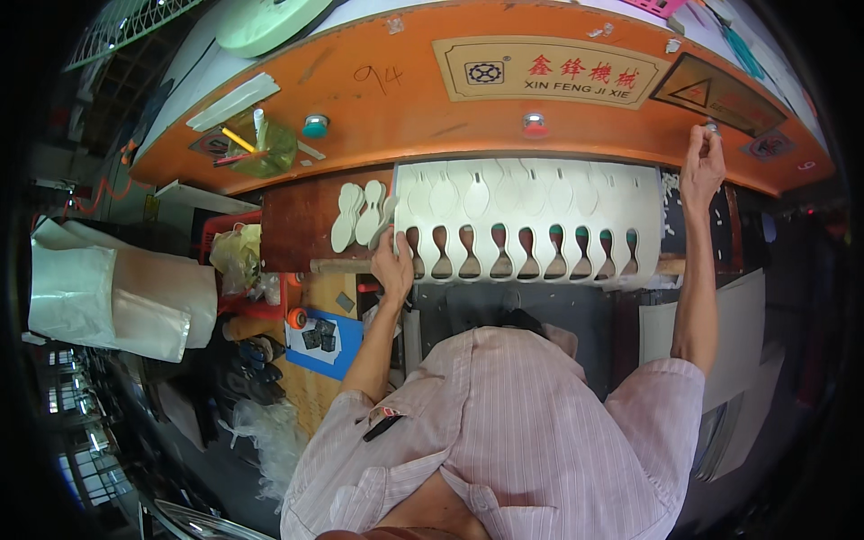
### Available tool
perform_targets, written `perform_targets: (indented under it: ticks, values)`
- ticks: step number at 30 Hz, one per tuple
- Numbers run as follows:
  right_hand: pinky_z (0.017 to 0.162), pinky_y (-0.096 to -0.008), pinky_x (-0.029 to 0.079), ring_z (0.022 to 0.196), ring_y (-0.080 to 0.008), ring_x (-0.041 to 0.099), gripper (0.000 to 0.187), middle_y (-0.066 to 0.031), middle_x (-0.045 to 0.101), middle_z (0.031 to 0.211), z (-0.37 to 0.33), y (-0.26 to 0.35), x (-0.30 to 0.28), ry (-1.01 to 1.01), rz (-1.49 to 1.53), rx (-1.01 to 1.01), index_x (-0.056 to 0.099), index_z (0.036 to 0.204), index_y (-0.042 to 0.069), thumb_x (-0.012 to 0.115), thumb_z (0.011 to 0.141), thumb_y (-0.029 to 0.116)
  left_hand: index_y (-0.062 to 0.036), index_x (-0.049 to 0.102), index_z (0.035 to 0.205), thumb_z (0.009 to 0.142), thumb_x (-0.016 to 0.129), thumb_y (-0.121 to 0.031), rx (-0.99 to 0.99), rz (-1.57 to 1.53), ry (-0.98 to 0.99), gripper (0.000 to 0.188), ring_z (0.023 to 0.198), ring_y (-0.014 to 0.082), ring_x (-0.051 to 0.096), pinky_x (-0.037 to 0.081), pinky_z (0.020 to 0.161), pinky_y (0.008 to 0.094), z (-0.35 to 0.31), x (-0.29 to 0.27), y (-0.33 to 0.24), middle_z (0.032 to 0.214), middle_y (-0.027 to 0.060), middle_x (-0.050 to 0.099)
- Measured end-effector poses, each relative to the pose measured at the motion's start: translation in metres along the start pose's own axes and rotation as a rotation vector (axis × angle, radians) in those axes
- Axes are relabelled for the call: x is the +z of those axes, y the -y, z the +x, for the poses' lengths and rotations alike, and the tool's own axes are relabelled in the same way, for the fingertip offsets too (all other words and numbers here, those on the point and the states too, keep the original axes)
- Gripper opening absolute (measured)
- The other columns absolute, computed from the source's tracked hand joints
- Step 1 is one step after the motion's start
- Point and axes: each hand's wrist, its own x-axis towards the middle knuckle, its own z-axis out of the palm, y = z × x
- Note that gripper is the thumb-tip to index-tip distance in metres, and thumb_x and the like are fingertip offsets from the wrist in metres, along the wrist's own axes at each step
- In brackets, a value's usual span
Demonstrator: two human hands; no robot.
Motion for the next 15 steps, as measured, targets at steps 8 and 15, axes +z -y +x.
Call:
perform_targets:
  ticks: [8, 15]
  values:
    - [0.07, -0.0319, 0.05, 0.073, -0.0194, 0.06, 0.007, -0.0096, 0.061, 0.082, -0.155, 0.083, -0.031, 0.253, 0.083, -0.093, 0.067, 0.097, 0.0, 0.065, 0.101, 0.006, -0.0008, 0.072, 0.116, 0.104, 0.061, -0.032, 0.033, -0.124, -0.028, 0.035, 0.09, 0.0453, 0.073, 0.054, 0.078, 0.0525, 0.019, -0.002, -0.014, 0.094, 0.0248, 0.075]
    - [0.07, -0.0401, 0.052, 0.077, -0.0299, 0.064, 0.004, -0.0114, 0.066, 0.08, -0.225, 0.153, 0.06, 0.518, 0.268, -0.202, 0.07, 0.095, 0.003, 0.072, 0.093, 0.006, -0.0009, 0.072, 0.118, 0.104, 0.061, -0.032, 0.07, -0.128, -0.056, 0.036, 0.089, 0.0424, 0.073, 0.055, 0.079, 0.0493, 0.023, -0.003, -0.017, 0.094, 0.0245, 0.076]
